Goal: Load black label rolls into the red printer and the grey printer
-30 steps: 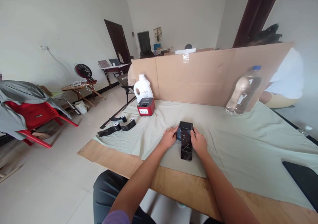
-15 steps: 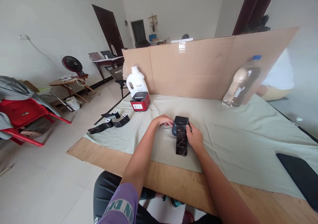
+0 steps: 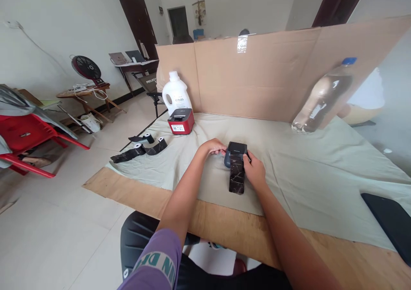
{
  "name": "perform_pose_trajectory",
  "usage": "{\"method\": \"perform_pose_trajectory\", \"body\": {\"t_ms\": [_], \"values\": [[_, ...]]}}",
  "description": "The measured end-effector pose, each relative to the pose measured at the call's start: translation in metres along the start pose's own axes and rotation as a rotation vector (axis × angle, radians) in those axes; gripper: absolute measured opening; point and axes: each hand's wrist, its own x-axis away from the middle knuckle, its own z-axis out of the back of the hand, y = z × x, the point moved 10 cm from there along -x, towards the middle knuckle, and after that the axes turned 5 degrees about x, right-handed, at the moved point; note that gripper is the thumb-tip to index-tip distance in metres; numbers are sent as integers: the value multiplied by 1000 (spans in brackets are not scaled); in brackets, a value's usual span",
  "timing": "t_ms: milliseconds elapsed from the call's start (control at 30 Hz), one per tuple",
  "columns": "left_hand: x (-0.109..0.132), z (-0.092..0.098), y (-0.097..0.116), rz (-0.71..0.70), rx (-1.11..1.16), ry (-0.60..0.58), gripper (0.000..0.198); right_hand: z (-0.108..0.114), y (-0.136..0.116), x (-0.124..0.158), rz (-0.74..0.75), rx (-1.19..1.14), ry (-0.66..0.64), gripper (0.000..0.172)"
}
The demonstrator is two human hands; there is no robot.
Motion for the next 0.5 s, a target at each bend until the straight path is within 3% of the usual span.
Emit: {"method": "perform_pose_trajectory", "body": {"t_ms": [267, 500], "values": [[-5, -2, -1, 10, -40, -28, 20, -1, 1, -1, -4, -11, -5, 56], [-16, -1, -14, 15, -48, -59, 15, 0, 1, 0, 2, -28, 4, 55]]}}
